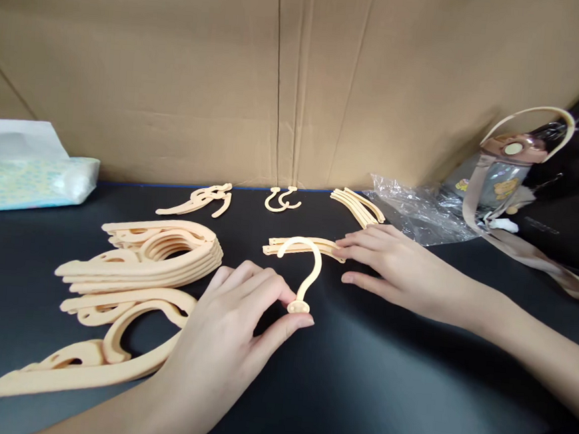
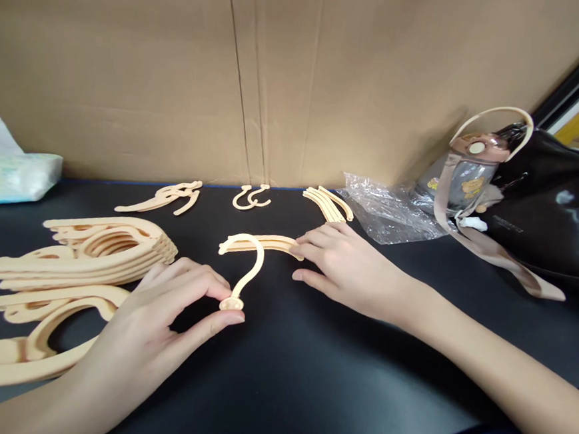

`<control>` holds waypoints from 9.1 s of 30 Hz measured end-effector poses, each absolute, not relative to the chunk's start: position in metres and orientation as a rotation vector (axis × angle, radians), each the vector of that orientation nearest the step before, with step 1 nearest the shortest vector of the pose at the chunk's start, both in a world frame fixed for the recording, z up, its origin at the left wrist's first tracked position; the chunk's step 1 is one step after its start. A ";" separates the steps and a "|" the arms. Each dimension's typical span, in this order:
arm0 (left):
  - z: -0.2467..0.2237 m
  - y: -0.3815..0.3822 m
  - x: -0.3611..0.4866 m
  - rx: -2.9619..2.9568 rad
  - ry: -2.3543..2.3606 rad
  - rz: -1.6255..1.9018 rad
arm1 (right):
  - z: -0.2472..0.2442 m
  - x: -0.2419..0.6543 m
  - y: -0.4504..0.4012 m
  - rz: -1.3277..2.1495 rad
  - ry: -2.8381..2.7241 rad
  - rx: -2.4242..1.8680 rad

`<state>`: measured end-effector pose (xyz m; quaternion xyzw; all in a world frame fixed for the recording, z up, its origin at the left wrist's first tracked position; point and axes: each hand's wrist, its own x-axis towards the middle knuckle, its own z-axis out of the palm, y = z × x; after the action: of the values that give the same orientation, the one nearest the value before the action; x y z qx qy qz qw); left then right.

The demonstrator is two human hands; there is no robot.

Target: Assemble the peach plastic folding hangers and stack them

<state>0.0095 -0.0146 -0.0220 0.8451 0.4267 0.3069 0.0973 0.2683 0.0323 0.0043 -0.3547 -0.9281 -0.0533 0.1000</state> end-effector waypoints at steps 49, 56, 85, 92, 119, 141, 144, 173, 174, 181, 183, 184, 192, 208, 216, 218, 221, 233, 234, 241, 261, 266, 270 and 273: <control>-0.020 -0.029 0.020 3.427 1.219 0.516 | -0.004 0.254 0.022 0.126 -2.284 -1.118; -0.015 -0.031 0.023 3.250 1.204 0.654 | -0.001 0.251 0.011 0.123 -2.208 -0.986; -0.017 -0.044 0.021 2.899 1.037 0.576 | -0.004 0.240 0.014 1.609 -1.614 -0.990; -0.015 -0.043 0.021 2.549 1.165 0.475 | -0.007 0.241 0.018 1.691 -1.566 -1.013; 0.002 -0.030 0.028 1.068 1.068 0.314 | -0.005 0.237 0.016 1.773 -1.520 -0.894; -0.011 -0.025 0.024 1.012 0.905 0.382 | -0.002 0.237 0.010 1.808 -1.601 -0.912; -0.006 -0.024 0.023 0.896 0.957 0.325 | -0.004 0.236 0.010 1.821 -1.540 -0.876; -0.001 -0.027 0.016 1.085 0.954 0.132 | -0.016 0.236 0.015 2.111 -1.385 -0.717; 0.000 -0.027 0.016 1.090 0.952 0.134 | -0.017 0.235 0.015 2.114 -1.378 -0.710; 0.001 -0.025 0.015 1.105 0.945 0.127 | -0.019 0.236 0.014 2.139 -1.392 -0.649; 0.002 -0.024 0.015 1.113 0.930 0.117 | -0.019 0.237 0.014 2.156 -1.398 -0.634; 0.002 -0.024 0.015 1.114 0.918 0.115 | -0.019 0.237 0.014 2.165 -1.394 -0.626; 0.005 -0.023 0.015 1.101 0.820 0.137 | -0.017 0.237 0.013 2.211 -1.336 -0.582; 0.009 -0.021 0.016 1.141 0.784 0.073 | -0.015 0.235 0.014 2.266 -1.306 -0.658; 0.008 -0.024 0.021 1.148 0.738 0.101 | -0.007 0.238 0.014 2.355 -1.372 -0.815; 0.005 -0.025 0.022 1.145 0.779 0.103 | -0.003 0.238 0.013 2.316 -1.406 -0.901; 0.004 -0.025 0.023 1.160 0.802 0.096 | 0.001 0.238 0.013 2.218 -1.504 -0.995; -0.003 -0.028 0.028 1.072 0.865 0.143 | 0.008 0.239 0.002 1.742 -2.006 -0.901; -0.005 -0.029 0.028 1.057 0.857 0.177 | 0.009 0.239 0.001 1.627 -2.073 -0.893; -0.016 -0.029 0.028 0.965 0.835 0.459 | 0.014 0.252 0.013 0.826 -2.258 -1.081; -0.006 -0.023 0.030 0.743 0.875 0.707 | 0.009 0.264 0.037 1.222 -1.826 -1.204; -0.015 -0.020 0.027 0.783 0.938 0.732 | 0.004 0.262 0.036 1.593 -1.451 -0.997; -0.016 -0.024 0.023 0.931 1.114 0.706 | 0.001 0.255 0.031 1.586 -1.352 -0.880; -0.014 -0.026 0.021 0.970 1.144 0.652 | 0.000 0.249 0.027 1.609 -1.347 -0.876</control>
<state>0.0215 -0.0256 -0.0143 0.4328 0.5105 0.2909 0.6837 0.2494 0.0269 -0.0002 -0.3495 -0.5374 0.6421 0.4205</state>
